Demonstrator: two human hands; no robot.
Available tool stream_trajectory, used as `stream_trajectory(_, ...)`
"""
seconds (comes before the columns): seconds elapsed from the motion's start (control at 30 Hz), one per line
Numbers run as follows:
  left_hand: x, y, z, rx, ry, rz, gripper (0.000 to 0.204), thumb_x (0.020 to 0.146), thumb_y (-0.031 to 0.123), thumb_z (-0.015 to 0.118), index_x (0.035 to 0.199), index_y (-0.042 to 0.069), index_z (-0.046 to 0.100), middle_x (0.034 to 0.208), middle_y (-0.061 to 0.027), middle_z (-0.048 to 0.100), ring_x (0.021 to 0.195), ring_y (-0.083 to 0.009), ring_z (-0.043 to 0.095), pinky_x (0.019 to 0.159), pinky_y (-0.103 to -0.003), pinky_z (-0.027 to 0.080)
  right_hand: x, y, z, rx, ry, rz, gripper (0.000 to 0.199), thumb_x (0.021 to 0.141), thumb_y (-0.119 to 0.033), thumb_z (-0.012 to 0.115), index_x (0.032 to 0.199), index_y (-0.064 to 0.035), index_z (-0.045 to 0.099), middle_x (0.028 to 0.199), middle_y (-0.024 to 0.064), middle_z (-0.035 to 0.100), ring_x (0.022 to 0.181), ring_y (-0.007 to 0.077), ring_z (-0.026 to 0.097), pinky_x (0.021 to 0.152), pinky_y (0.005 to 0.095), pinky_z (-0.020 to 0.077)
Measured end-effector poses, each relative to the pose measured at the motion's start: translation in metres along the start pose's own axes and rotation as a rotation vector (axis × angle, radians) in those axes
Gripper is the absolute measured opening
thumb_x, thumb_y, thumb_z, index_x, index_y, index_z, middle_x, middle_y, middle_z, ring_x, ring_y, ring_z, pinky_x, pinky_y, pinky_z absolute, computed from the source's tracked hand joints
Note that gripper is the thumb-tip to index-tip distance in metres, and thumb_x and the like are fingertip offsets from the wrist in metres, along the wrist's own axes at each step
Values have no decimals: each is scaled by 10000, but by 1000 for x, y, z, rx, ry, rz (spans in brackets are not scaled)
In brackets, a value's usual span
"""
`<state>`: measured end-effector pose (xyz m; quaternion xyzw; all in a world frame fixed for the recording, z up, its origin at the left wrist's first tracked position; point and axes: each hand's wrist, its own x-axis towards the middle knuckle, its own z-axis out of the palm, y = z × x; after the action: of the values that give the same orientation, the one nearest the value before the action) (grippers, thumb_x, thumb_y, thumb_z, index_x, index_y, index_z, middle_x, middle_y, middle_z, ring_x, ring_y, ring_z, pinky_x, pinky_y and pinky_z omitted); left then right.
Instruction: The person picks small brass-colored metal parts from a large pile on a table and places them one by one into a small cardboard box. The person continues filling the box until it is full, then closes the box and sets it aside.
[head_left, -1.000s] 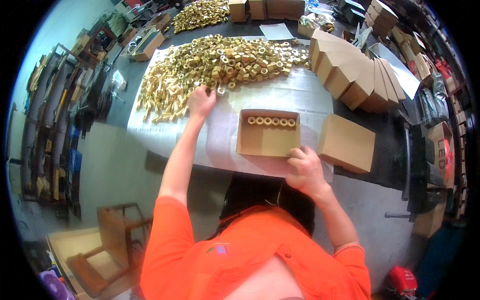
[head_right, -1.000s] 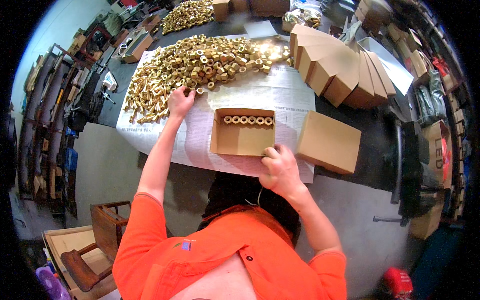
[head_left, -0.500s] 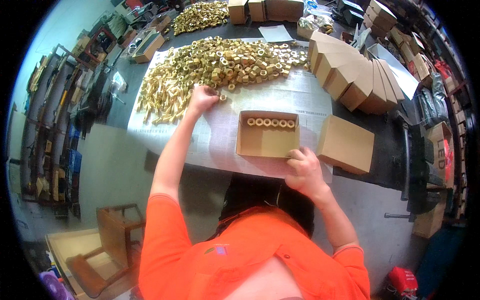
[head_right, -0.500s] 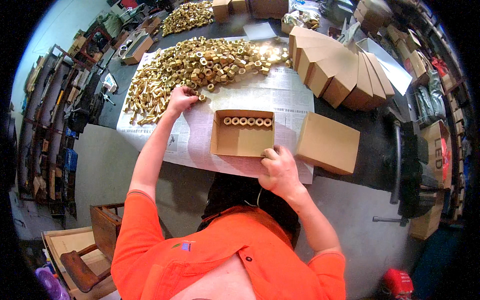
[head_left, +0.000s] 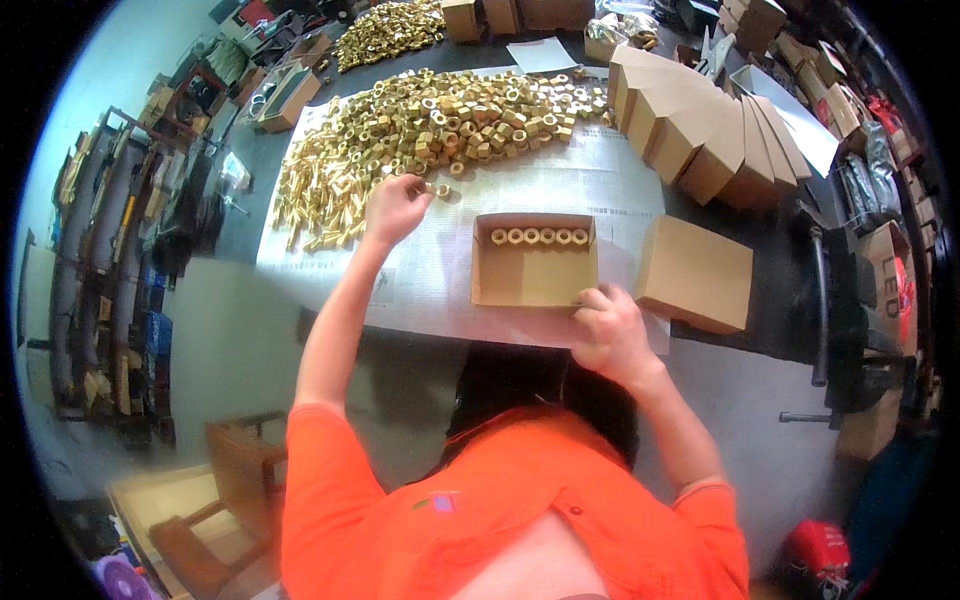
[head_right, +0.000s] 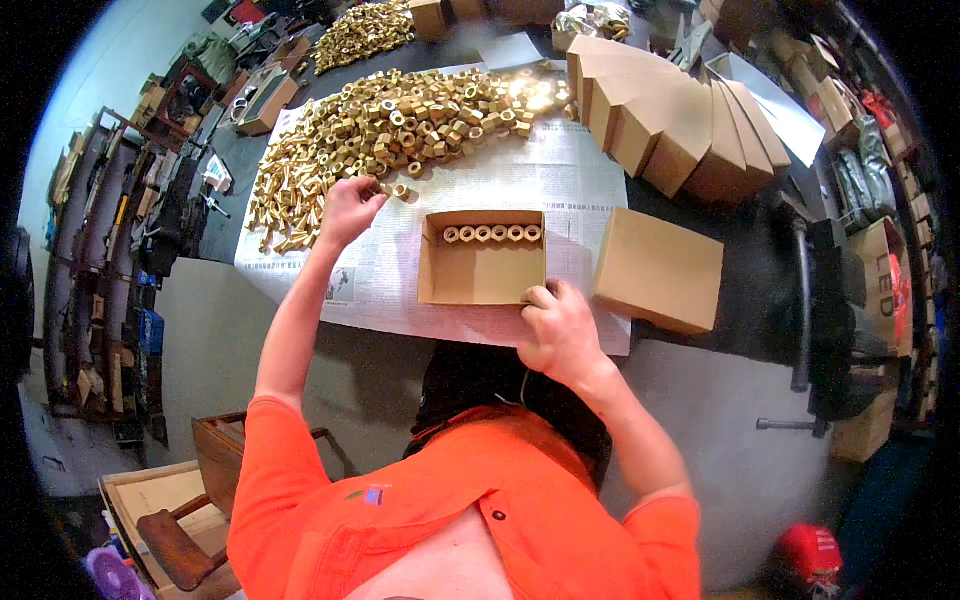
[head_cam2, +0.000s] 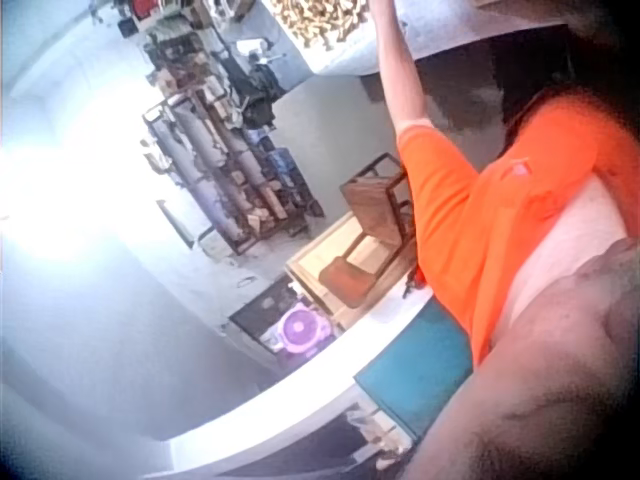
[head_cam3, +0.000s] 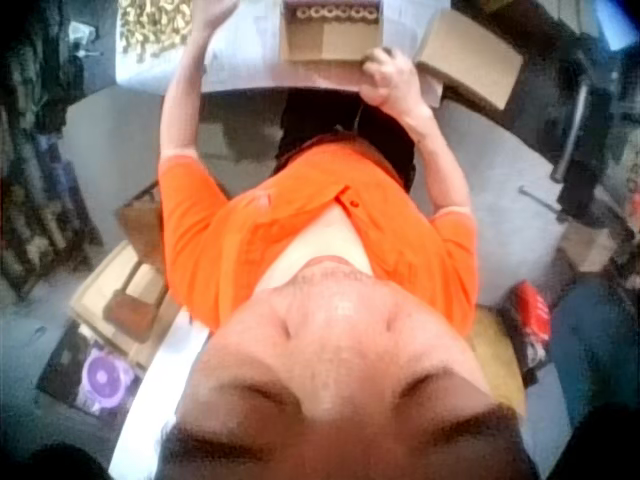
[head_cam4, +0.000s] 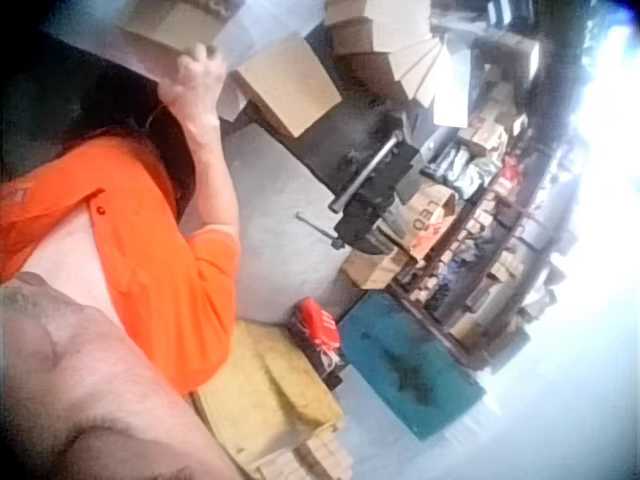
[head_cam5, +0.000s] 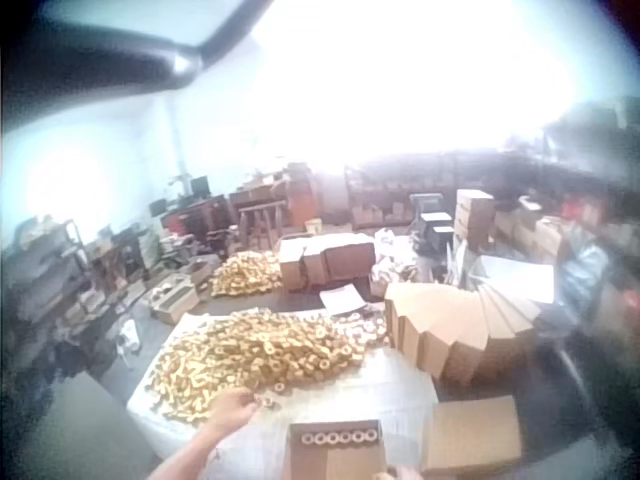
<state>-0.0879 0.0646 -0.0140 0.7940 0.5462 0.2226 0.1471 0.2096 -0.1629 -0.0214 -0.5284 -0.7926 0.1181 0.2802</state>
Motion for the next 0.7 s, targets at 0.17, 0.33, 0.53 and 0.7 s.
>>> stream_trajectory(0.17,-55,74,-14,-340,-169,160,122,802,77,696,855,-32,686,660,18,623,514,-44,497,482,-218,399,0,0,3,-19,34,-39,225,545,-130,647,741,-20,636,924,105,590,918,343,548,815,409,482)
stream_trajectory(0.33,-74,92,16,-28,-138,207,130,723,158,718,824,75,718,605,-96,629,540,-208,611,524,-330,463,-3,2,3,-33,18,-34,240,544,-140,652,754,-23,645,935,102,592,930,338,546,812,406,477)
stream_trajectory(0.53,-74,93,28,279,-80,138,164,731,282,718,857,180,746,695,-86,674,662,-278,657,605,-400,510,-2,0,3,11,39,-17,241,542,-141,649,757,-31,648,949,97,593,949,339,538,826,403,472)
stream_trajectory(0.7,-78,109,28,362,-90,-31,175,731,314,723,877,222,749,759,-69,696,704,-265,665,630,-397,517,-4,2,6,-2,36,-16,224,544,-145,646,737,-32,638,949,98,594,945,341,538,827,398,471)
